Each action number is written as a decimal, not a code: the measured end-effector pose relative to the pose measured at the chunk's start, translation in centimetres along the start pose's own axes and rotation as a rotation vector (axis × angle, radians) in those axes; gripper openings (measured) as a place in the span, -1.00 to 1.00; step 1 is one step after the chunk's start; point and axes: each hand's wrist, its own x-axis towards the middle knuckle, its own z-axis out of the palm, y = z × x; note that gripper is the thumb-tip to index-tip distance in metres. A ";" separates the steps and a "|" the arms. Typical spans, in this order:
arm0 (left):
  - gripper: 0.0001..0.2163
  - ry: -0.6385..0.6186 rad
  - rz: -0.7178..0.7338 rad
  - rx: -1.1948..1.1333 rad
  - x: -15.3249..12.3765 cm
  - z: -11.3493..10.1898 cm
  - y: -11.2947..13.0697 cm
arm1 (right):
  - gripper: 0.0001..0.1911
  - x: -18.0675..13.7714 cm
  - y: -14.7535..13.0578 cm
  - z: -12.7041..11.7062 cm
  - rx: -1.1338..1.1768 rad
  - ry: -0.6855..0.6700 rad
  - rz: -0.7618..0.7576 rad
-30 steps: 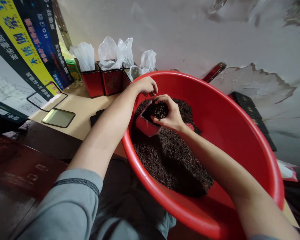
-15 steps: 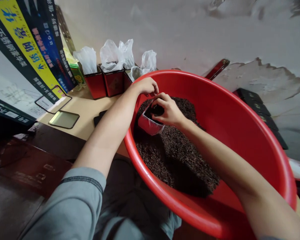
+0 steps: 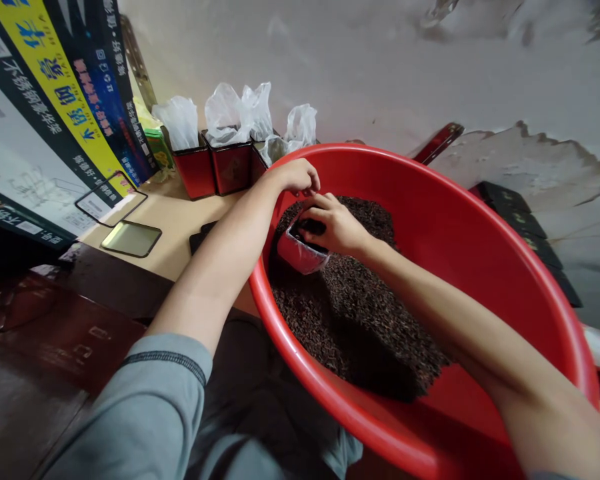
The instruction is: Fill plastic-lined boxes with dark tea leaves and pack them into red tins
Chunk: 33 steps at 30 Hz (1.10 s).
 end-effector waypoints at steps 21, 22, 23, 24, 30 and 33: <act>-0.62 -0.134 -0.060 0.076 0.1 -0.2 -0.1 | -0.77 -0.1 -1.2 0.6 -0.064 -0.016 0.068; -0.62 -0.135 -0.062 0.076 0.1 -0.2 -0.1 | -0.77 -0.1 -1.2 0.6 -0.072 -0.021 0.076; -0.62 -0.131 -0.063 0.077 0.1 -0.2 -0.1 | -0.76 -0.1 -1.1 0.6 -0.078 -0.023 0.088; -0.62 -0.129 -0.065 0.079 0.1 -0.2 0.0 | -0.76 -0.2 -1.1 0.7 -0.083 -0.025 0.095; -0.61 -0.135 -0.087 0.064 0.0 -0.1 0.1 | -0.71 -0.5 -0.9 0.8 -0.135 -0.021 0.104; -0.62 -0.133 -0.094 0.053 0.1 0.0 0.1 | -0.70 -0.5 -0.8 0.5 -0.126 -0.039 0.099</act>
